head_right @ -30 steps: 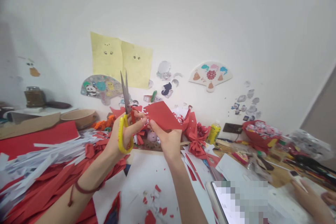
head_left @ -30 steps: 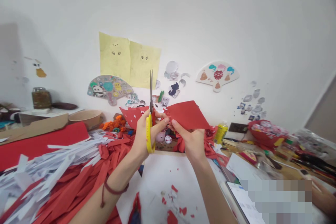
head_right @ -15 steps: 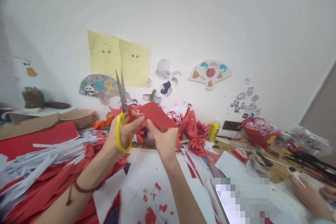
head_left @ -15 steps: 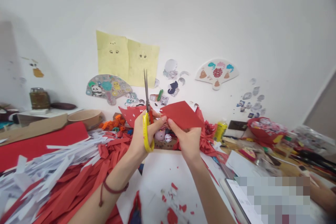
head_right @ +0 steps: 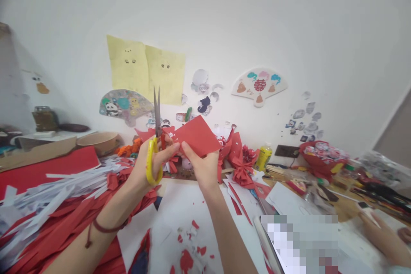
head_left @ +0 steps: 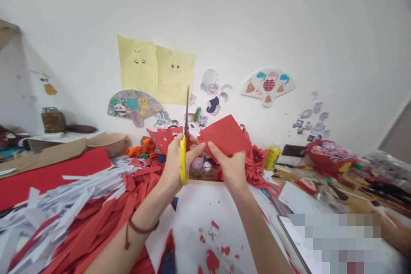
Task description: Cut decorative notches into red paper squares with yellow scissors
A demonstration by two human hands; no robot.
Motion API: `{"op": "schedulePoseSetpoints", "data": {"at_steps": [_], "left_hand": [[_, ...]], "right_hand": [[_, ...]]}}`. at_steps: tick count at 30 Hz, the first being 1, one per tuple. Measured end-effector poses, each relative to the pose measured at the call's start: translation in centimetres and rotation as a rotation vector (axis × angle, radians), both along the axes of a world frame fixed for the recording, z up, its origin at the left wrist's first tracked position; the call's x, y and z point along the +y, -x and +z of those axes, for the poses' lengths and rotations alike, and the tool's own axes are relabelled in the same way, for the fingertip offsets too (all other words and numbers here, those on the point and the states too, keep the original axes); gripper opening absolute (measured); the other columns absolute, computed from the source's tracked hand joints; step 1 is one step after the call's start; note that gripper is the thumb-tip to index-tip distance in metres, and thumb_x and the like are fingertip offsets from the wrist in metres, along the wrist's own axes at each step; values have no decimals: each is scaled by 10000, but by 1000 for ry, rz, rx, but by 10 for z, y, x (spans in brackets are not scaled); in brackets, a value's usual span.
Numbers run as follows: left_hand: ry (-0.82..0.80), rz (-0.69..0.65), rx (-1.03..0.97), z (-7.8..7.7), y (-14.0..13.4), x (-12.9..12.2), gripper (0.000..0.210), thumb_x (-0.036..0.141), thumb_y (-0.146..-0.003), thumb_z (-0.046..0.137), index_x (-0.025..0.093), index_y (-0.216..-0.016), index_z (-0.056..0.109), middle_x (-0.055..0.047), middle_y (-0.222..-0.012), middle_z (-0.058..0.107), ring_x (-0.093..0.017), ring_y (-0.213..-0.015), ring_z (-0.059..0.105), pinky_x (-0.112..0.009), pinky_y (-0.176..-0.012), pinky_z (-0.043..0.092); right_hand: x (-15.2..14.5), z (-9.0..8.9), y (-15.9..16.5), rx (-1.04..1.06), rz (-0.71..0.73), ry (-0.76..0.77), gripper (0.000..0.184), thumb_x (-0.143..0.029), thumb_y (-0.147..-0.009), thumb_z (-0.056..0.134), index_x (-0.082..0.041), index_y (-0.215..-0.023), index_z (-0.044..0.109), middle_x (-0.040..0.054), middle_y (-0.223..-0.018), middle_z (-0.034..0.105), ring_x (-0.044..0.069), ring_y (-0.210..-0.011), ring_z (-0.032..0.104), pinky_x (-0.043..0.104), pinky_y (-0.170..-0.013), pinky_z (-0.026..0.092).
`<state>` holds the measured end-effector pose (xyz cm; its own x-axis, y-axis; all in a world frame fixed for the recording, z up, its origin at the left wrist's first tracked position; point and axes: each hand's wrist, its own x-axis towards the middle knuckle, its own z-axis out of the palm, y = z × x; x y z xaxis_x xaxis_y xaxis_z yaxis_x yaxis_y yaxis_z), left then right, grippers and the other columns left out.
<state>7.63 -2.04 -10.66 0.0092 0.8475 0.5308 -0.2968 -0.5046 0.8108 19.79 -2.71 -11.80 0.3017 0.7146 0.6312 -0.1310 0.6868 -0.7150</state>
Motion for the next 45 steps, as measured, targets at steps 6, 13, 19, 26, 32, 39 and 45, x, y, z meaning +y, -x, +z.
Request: {"op": "schedulePoseSetpoints", "data": {"at_steps": [6, 13, 19, 26, 32, 39, 45], "left_hand": [[-46, 23, 51, 0, -5, -2, 229, 291, -729, 717, 156, -724, 532, 29, -643, 571, -86, -596, 548, -200, -584, 421], [-9, 74, 357, -12, 2, 22, 285, 376, -706, 686, 177, -787, 497, 7, -720, 621, -103, -573, 545, -220, -544, 409], [-52, 90, 912, -45, -3, 55, 227, 341, -628, 685, 180, -714, 551, -17, -691, 646, -172, -644, 595, -252, -574, 409], [-67, 129, 1305, -83, -19, 72, 250, 327, -591, 715, 192, -782, 627, -91, -804, 694, -258, -759, 644, -281, -612, 396], [-103, 142, 1464, -87, -17, 75, 239, 419, -719, 610, 197, -804, 637, -126, -860, 704, -286, -812, 667, -299, -635, 428], [-118, 186, 1476, -82, -15, 71, 278, 444, -798, 527, 193, -828, 643, -141, -879, 712, -284, -813, 674, -313, -660, 443], [-112, 242, 1410, -77, -11, 74, 307, 458, -751, 592, 195, -902, 636, -139, -935, 710, -290, -854, 665, -293, -636, 425]], "right_hand": [[6, -4, -4, 54, -123, -15, 315, -343, -703, 772, -122, -917, 705, 111, -934, 745, 232, -768, 711, 392, -766, 602], [3, 9, -28, 104, -383, -101, 417, -342, -661, 799, -88, -970, 679, 130, -948, 735, 235, -826, 706, 380, -799, 600], [8, 15, -70, 213, -717, -187, 583, -396, -640, 803, -86, -1090, 602, 153, -1109, 674, 253, -963, 676, 420, -882, 580], [7, 18, -87, 246, -679, -168, 606, -461, -666, 767, -127, -1119, 541, 113, -1046, 672, 241, -846, 693, 435, -754, 628], [3, 23, -79, 230, -658, -212, 534, -358, -650, 796, -143, -1075, 556, 96, -1011, 687, 215, -846, 693, 365, -751, 629], [8, 18, -81, 211, -627, -189, 550, -398, -655, 790, -127, -1081, 571, 97, -994, 688, 222, -773, 697, 420, -752, 624], [4, 19, -74, 141, -659, -185, 460, -383, -662, 781, -127, -1016, 638, 119, -1052, 691, 234, -821, 699, 447, -798, 607]]}}
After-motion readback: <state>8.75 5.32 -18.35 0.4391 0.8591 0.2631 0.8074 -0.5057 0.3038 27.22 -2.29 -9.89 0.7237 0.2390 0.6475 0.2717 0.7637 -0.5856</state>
